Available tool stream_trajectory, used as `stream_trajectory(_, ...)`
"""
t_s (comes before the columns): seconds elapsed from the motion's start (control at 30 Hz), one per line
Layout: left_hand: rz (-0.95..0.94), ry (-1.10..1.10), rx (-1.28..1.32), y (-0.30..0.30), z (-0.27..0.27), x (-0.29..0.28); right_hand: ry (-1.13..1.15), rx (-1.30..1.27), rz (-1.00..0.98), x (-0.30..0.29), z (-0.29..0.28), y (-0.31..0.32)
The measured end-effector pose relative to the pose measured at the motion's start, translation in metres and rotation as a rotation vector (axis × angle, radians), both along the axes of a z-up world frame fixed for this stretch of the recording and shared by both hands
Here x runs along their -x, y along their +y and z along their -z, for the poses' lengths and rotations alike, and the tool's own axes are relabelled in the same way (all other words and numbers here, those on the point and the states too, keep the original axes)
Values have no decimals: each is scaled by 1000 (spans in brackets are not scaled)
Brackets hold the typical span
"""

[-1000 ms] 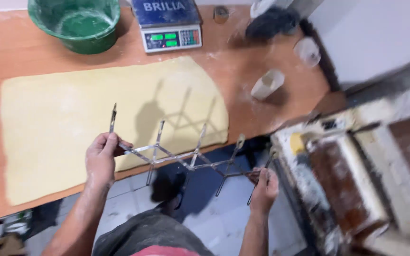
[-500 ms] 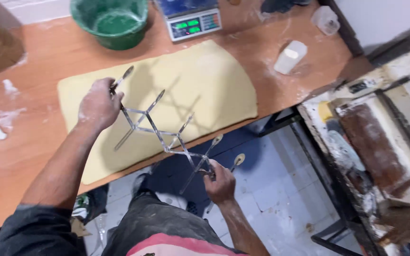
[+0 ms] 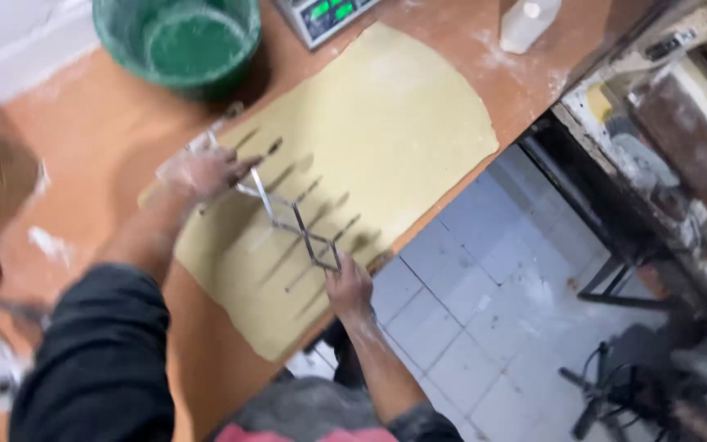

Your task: Cutting rolled-out pastry dough into uniform strips using a multi-wheel dough cutter and a knife.

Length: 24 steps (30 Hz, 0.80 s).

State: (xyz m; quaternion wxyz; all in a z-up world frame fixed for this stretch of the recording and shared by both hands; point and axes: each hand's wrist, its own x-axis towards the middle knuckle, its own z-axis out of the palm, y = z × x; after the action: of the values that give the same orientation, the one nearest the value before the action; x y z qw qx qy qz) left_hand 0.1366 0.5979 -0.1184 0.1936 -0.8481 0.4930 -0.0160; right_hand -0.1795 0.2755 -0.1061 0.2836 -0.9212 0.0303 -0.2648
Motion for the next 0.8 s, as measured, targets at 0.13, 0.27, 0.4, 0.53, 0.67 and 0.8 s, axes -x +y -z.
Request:
stream_trajectory(0.13, -124, 452, -60, -40, -63, 7, 135, 53, 102, 18, 7, 16)
stream_trajectory(0.27, -249, 536, 128, -27, -20, -17, 120, 69, 72, -12, 11, 10)
stream_trajectory(0.4, -212, 336, 27, -35, -56, -4, 599, -69, 71, -25, -46, 16)
stream_trajectory(0.53, -266, 328, -175, -51, -75, -9, 502, -75, 51, -30, -30, 14)
stream_trajectory(0.67, -360, 430, -271, -67, -87, 0, 391, -52, 59, -9, 9, 17)
stream_trajectory(0.8, -254, 491, -110, -29, -17, -22, 210, 10, 15, -17, 37, 15)
